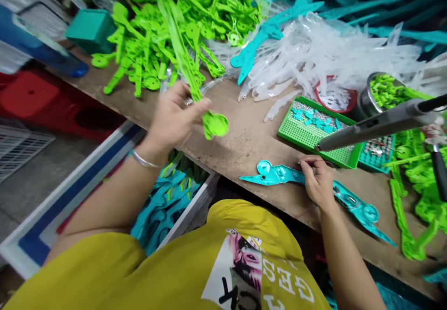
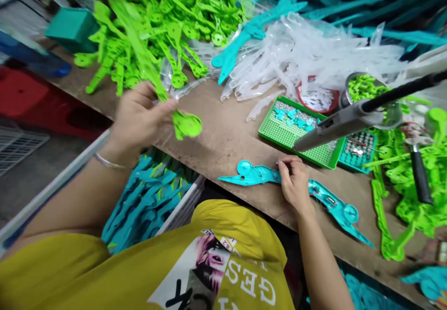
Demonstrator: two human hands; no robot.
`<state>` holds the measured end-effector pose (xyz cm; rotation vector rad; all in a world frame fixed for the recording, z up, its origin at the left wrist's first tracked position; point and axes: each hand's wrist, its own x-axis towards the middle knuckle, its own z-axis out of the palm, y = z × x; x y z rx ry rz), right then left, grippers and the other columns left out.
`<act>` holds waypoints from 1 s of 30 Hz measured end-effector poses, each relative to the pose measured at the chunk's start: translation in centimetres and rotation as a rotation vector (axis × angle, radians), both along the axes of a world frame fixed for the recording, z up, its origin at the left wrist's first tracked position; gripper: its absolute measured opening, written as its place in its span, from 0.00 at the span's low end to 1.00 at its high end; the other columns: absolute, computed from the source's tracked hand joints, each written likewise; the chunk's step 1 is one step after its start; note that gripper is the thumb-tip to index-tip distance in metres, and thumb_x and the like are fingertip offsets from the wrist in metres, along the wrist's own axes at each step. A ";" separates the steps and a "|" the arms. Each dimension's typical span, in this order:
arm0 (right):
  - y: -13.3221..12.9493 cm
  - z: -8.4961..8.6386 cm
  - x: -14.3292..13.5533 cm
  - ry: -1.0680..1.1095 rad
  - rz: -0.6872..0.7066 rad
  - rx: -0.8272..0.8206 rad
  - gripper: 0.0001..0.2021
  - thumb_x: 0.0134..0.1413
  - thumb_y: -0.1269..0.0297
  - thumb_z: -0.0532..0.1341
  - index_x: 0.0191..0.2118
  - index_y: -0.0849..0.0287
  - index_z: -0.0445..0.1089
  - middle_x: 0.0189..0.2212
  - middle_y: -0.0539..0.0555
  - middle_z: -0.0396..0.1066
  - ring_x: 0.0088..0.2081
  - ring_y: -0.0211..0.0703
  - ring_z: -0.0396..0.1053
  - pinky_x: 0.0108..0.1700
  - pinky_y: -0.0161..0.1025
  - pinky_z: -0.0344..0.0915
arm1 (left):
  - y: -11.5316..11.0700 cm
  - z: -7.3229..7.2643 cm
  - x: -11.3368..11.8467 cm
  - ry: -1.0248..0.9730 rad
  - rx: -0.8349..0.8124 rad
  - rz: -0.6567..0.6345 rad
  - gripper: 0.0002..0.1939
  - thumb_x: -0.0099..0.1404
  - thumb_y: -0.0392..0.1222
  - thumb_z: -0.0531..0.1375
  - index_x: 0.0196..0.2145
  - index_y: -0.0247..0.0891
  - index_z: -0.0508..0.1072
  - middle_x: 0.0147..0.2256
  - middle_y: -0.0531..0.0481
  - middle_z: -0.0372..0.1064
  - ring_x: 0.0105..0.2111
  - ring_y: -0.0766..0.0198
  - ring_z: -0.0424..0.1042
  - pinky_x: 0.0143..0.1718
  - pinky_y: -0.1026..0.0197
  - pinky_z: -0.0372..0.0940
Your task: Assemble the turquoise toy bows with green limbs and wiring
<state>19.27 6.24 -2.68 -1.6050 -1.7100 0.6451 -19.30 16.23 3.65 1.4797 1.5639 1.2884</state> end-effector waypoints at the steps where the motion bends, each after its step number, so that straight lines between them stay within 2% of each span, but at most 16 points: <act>1: -0.1 -0.3 -0.2 -0.009 -0.008 -0.014 0.12 0.66 0.55 0.56 0.36 0.55 0.72 0.38 0.58 0.78 0.42 0.51 0.76 0.48 0.50 0.71 | -1.7 -1.1 2.5 -0.195 -0.122 -0.112 0.23 0.58 0.53 0.73 0.39 0.36 0.71 0.34 0.55 0.73 0.31 0.68 0.75 0.36 0.61 0.75; 4: -0.4 -0.8 -0.4 -0.045 -0.018 -0.013 0.12 0.67 0.57 0.56 0.36 0.56 0.73 0.37 0.58 0.78 0.41 0.50 0.76 0.48 0.49 0.70 | -5.2 -4.3 8.8 -0.579 -0.359 -0.141 0.30 0.49 0.56 0.77 0.39 0.40 0.67 0.34 0.54 0.73 0.30 0.63 0.77 0.26 0.61 0.76; 6: -0.5 -0.9 -0.5 -0.055 -0.013 0.004 0.11 0.67 0.58 0.57 0.35 0.56 0.73 0.35 0.57 0.78 0.39 0.49 0.75 0.47 0.48 0.69 | -6.4 -5.8 11.3 -0.672 -0.465 -0.137 0.33 0.47 0.54 0.78 0.39 0.40 0.64 0.33 0.56 0.71 0.31 0.63 0.78 0.25 0.62 0.76; 8: -0.5 -0.9 -0.6 -0.061 -0.018 0.018 0.11 0.67 0.59 0.57 0.34 0.56 0.73 0.34 0.57 0.78 0.38 0.49 0.75 0.46 0.48 0.69 | -7.0 -6.5 12.7 -0.708 -0.515 -0.111 0.33 0.46 0.53 0.78 0.38 0.40 0.62 0.32 0.58 0.69 0.31 0.64 0.77 0.26 0.62 0.77; 12: -0.4 -0.9 -0.6 -0.089 -0.031 0.027 0.11 0.67 0.59 0.57 0.33 0.55 0.72 0.34 0.57 0.78 0.38 0.49 0.75 0.45 0.47 0.69 | -7.9 -6.7 13.6 -0.739 -0.558 -0.071 0.34 0.47 0.53 0.78 0.39 0.39 0.62 0.33 0.59 0.68 0.29 0.68 0.76 0.27 0.62 0.78; 20: -0.5 -1.0 -0.7 -0.092 -0.037 0.026 0.11 0.66 0.60 0.57 0.32 0.55 0.71 0.34 0.57 0.78 0.38 0.49 0.75 0.45 0.47 0.68 | -9.0 -6.7 13.9 -0.707 -0.565 -0.011 0.34 0.49 0.47 0.77 0.41 0.41 0.57 0.34 0.60 0.71 0.32 0.64 0.80 0.35 0.55 0.81; 30: -0.5 -1.0 -0.9 -0.096 -0.032 0.028 0.11 0.66 0.60 0.57 0.32 0.55 0.70 0.33 0.57 0.78 0.38 0.49 0.75 0.46 0.47 0.70 | -9.3 -7.5 13.5 -0.583 -0.536 0.044 0.41 0.47 0.50 0.77 0.45 0.44 0.53 0.31 0.62 0.71 0.26 0.64 0.78 0.27 0.60 0.78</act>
